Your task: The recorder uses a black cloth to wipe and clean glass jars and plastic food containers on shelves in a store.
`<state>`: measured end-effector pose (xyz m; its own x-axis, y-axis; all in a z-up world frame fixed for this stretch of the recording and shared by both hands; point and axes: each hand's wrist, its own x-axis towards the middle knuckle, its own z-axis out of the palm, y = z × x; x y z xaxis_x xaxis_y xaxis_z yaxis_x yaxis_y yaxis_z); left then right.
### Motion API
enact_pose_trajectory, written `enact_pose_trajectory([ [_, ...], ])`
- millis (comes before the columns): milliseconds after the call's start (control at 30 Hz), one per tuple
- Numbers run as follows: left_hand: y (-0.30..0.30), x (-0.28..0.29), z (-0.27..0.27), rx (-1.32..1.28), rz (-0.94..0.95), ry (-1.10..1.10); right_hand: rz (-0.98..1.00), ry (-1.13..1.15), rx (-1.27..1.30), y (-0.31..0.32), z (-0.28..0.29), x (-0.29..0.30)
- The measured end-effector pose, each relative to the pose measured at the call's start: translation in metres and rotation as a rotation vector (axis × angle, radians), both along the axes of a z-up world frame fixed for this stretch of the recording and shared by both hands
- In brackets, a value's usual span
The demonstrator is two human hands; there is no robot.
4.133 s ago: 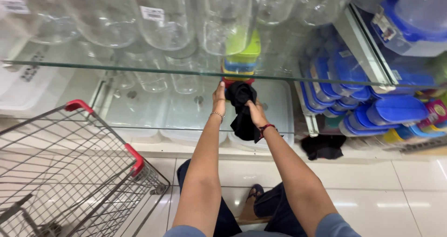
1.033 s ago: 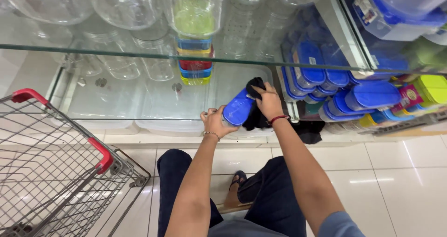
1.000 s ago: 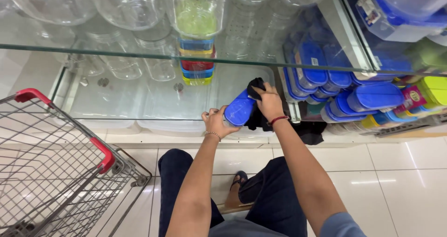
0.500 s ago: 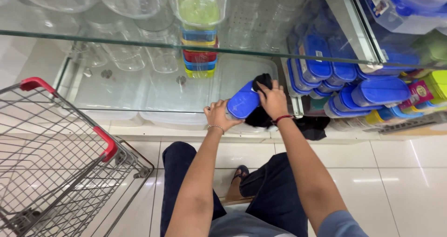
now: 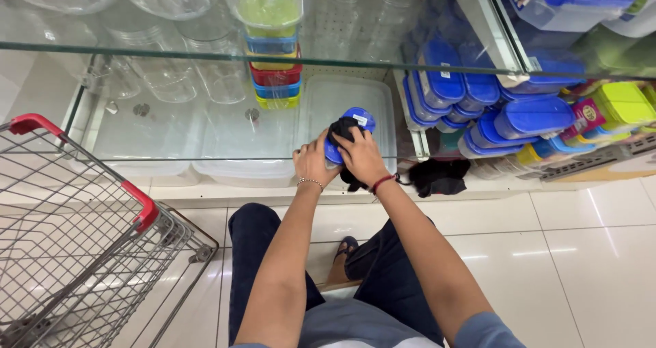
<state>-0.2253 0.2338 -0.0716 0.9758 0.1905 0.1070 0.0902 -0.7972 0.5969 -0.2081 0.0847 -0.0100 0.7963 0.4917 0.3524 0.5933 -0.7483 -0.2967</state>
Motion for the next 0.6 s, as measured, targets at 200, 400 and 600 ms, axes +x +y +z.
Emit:
enact_pose_trajectory([
  [200, -0.004, -0.003, -0.021, 0.024, -0.064, -0.246, 0.019, 0.050, 0.308, -0.023, -0.002, 0.010],
  [400, 0.004, 0.035, -0.092, -0.292, 0.014, 0.152, -0.243, -0.176, 0.544, -0.034, 0.027, -0.006],
  [600, -0.005, 0.014, -0.062, -0.318, 0.081, -0.150, -0.150, 0.024, 0.176, -0.017, -0.011, 0.005],
])
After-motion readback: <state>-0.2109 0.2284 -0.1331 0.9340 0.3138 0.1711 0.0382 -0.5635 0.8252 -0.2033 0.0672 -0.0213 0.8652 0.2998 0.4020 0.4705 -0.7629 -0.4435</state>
